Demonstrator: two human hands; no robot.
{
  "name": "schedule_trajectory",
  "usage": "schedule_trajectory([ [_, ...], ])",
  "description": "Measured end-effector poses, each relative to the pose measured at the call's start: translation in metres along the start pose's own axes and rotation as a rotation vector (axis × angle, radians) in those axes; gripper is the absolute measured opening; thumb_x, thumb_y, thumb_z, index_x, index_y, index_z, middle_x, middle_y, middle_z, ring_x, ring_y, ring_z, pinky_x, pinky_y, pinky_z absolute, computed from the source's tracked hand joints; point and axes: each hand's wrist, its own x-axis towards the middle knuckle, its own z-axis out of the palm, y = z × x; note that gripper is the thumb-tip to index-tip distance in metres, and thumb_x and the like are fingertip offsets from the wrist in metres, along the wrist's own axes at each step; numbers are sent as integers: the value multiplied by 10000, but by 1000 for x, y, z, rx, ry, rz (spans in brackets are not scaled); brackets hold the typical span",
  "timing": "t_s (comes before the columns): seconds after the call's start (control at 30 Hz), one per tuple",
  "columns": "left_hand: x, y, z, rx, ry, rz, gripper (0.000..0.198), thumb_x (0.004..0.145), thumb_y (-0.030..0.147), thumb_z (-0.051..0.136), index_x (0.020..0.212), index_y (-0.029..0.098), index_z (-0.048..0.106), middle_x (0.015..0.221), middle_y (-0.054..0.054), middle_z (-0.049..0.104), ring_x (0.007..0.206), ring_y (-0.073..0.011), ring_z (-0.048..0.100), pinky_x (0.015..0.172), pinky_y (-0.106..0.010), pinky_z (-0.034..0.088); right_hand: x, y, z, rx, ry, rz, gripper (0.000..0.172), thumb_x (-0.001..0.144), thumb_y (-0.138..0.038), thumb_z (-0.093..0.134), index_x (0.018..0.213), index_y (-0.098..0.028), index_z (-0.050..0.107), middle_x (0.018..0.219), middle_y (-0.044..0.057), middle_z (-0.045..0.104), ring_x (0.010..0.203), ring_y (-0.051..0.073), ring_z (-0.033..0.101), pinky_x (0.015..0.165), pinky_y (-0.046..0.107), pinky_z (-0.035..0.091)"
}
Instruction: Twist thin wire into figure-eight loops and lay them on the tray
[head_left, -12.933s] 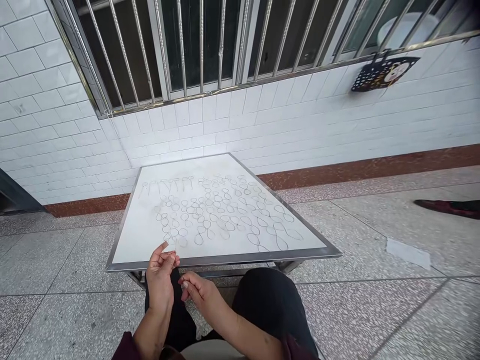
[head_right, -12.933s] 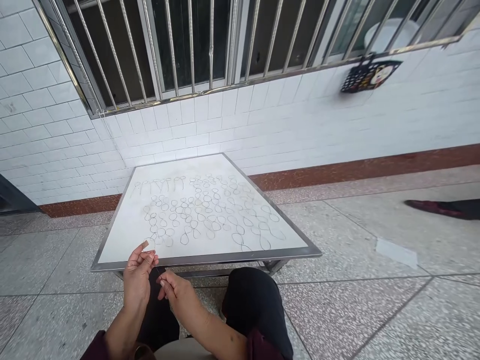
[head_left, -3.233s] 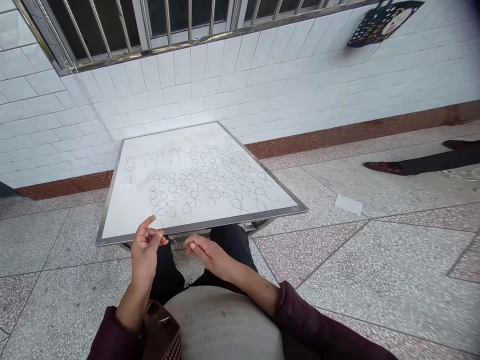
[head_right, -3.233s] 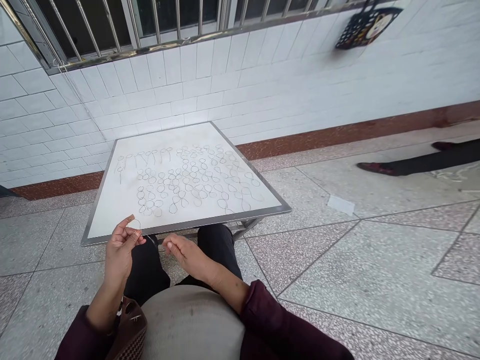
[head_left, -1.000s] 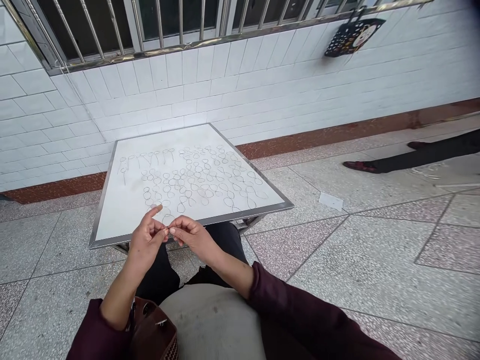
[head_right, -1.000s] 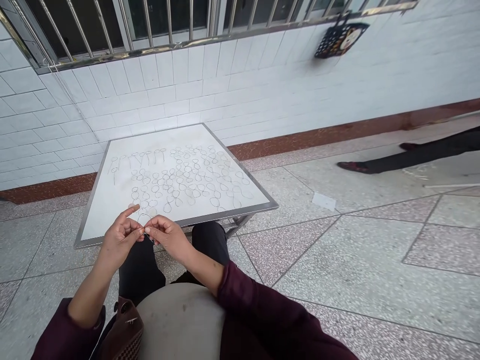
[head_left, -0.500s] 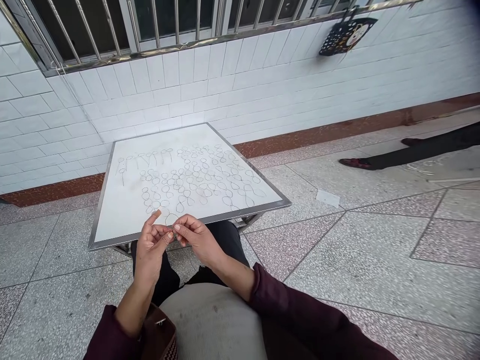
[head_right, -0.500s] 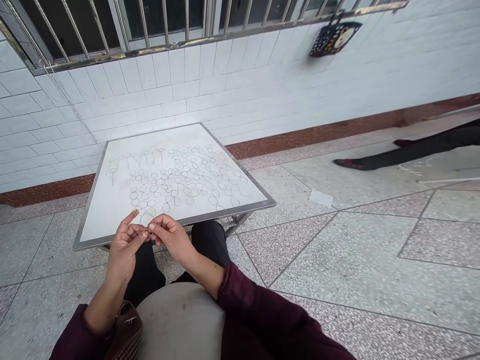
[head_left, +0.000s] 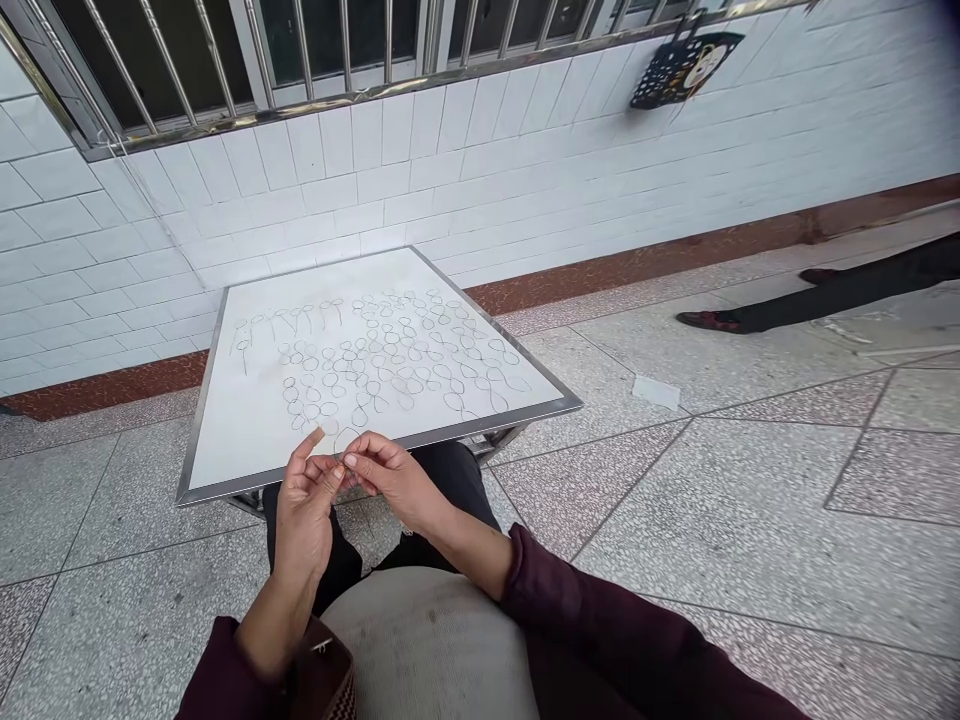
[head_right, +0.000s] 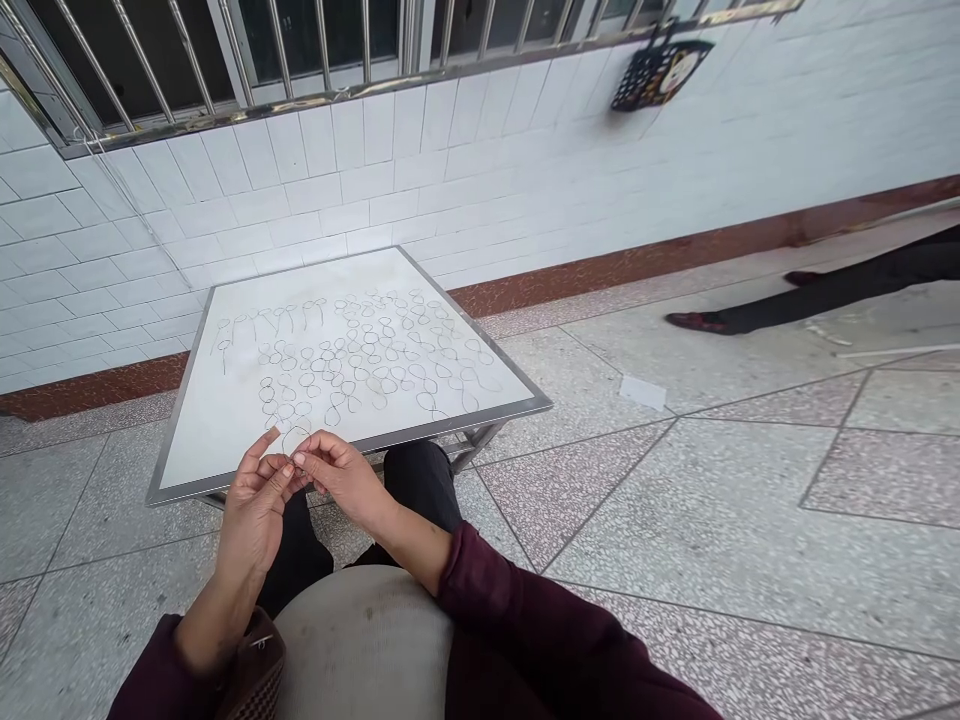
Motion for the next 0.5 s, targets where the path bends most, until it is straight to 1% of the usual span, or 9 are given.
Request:
schedule_trajectory([
  [0.1,1,-1,-1,-19,-4,-19,535,785,259,774,1285,257,584,785,48,584,747,-110,624,817,-310,542,1,-2,0,-5,-9,23,300,801,-459,753,820,-188,623,687,-46,562,541,68,386,509,220,293],
  [0.2,2,-4,-4,-14,-1,-29,538,773,260,786,1276,263,594,789,47,603,740,-101,627,789,-275,533,2,-4,-1,-21,-29,50,314,799,-476,747,838,-186,634,676,-53,544,520,60,349,498,220,277],
  [0.37,3,-6,-7,-41,-7,-71,523,768,258,797,1256,253,609,789,43,626,719,-88,628,772,-252,520,3,-3,-3,-41,-44,62,321,803,-477,741,847,-174,644,667,-55,532,524,58,359,503,221,279],
  [0.5,2,-6,-7,-37,-11,-74,497,778,262,790,1244,251,617,787,41,628,716,-91,626,768,-257,519,4,-4,-4,-68,-75,88,329,795,-474,752,850,-168,645,674,-50,540,554,66,410,516,218,305],
])
